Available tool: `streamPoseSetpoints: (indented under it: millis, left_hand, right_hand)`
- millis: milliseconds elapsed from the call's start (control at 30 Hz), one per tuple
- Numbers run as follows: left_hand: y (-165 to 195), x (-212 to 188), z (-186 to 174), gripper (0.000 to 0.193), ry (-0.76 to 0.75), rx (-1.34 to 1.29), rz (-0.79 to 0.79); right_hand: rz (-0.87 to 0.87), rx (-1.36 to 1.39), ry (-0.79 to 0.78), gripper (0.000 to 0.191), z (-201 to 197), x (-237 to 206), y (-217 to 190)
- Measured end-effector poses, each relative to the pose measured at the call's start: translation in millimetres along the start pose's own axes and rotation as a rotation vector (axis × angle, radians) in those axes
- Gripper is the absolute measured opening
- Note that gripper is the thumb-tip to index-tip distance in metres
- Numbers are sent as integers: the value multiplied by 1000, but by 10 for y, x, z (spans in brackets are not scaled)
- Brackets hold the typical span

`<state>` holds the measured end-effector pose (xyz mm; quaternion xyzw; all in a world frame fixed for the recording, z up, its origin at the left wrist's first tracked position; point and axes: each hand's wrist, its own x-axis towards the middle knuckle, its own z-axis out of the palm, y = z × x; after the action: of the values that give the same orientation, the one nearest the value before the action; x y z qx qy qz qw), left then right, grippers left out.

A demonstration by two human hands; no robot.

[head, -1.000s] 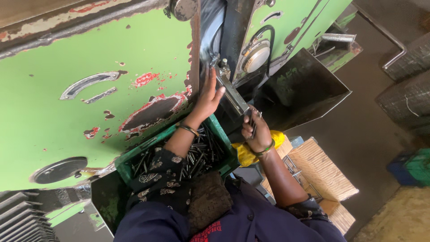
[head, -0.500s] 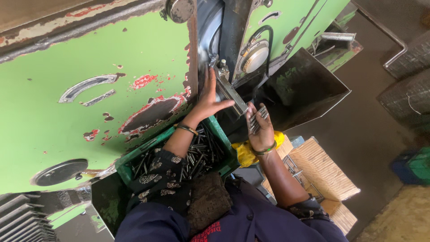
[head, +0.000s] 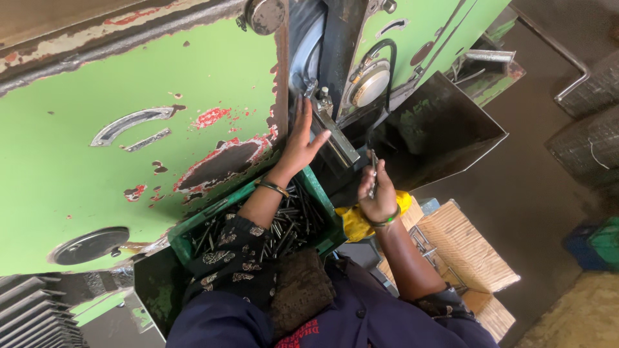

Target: The person repeatedly picks small metal rods from a green crate, presses them against a rotating grinding wheel, and places the finished rods into a cardboard box. The process is repeated continuously throughout the clip.

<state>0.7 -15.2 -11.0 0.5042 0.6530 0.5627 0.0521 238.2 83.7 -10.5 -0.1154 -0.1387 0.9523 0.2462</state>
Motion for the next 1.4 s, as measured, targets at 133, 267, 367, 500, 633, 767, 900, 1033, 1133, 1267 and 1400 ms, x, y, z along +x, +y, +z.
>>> streamPoseSetpoints:
  millis: [133,267,367,500,633,767,900,1033,1133,1267,1400]
  left_hand:
    - [17,26,-8,137,-91,35,-45]
    - [62,62,-18,158,-192,66,-130]
    - [84,55,-23,162,-196,52,-119]
    - [29,35,-23,155,-200,25,-94]
    - [-96,-7,-18,122,-179,-80,-72]
    - [-135,-23,86,88,-15,-4,-52]
    - [-60,-29,96,91,30,66,-111]
    - [38,15,-8,147,-104,65,2]
    - [65,38,-39,158,-167,38,-51]
    - [9,25,-48,139,-144,7,-32]
    - [-48,15,-30,113,-98,-24,-11]
  right_hand:
    - [23,-350,-294,52,272,-206,53]
    - [90,-490,-243,58,505,-265,67]
    - [84,-550,-192,59,573,-253,75]
    - [63,-561,-148,54,495,-210,63]
    - [42,-475,-8,41,299,-80,68]
    - [-41,-365,139,37,147,48,61]
    - [-121,-336,195,55,126,39,64]
    - [-194,-346,122,55,161,25,82]
    - [-238,-316,104,46,131,35,75]
    - [-232,-250,105,31,1,85,44]
    - [-183,-152,98,23,-138,110,6]
